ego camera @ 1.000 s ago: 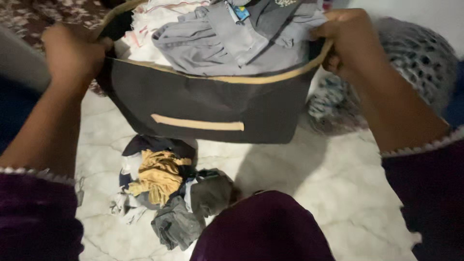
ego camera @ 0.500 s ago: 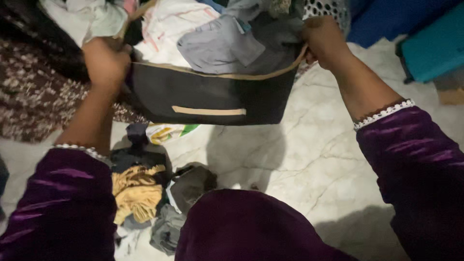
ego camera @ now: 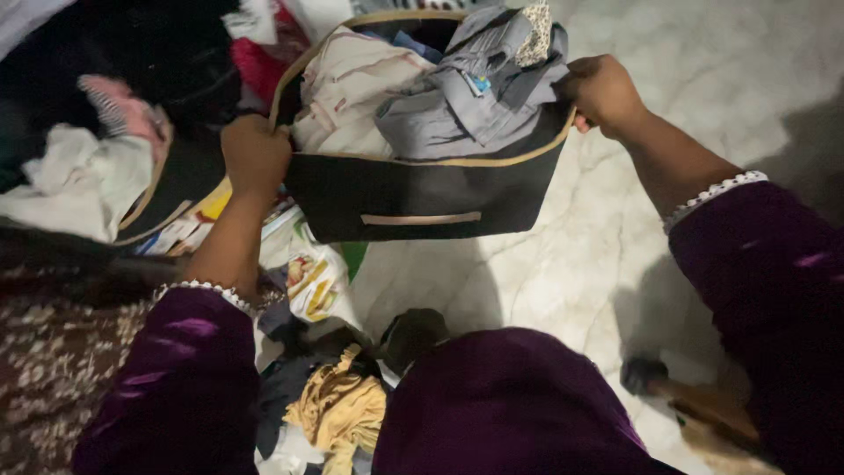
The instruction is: The person organizes a cluttered shelving unit by removing items from the floor and shelves, sorting them into storage bins, and placing them back in an orderly fashion. They handle clothes, bottles, containers, and boxes, moving them between the floor, a fabric bin, and the shelves.
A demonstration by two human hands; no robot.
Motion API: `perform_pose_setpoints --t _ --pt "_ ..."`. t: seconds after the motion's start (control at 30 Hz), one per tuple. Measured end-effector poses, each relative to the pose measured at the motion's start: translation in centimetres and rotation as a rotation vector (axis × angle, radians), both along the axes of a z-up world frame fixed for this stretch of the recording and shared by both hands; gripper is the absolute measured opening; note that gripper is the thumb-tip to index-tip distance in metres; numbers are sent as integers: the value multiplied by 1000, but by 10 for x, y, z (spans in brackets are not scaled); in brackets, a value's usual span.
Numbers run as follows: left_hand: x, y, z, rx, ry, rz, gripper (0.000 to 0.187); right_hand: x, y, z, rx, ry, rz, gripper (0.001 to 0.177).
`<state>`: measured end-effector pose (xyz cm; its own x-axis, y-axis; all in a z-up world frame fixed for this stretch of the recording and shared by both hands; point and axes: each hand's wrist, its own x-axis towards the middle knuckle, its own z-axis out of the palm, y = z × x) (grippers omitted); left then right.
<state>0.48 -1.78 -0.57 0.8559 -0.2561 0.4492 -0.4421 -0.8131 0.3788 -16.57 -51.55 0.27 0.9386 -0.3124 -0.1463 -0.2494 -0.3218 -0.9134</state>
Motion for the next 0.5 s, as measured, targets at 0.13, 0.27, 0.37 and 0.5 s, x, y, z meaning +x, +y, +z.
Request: perform_pose_setpoints --t 0.13,0.27,0.37,0.5 --pt "6 -19 -21 73 40 -76 27 -33 -8 -22 -38 68 -95 21" --pt "2 -33 -67 105 57 -145 22 -72 -6 -60 -156 129 -184 22" --pt "0 -41 -110 62 117 -143 20 -90 -6 -91 -104 173 -211 20" --pt "8 -56 -167 397 164 -141 27 -104 -4 -140 -181 287 -273 24"
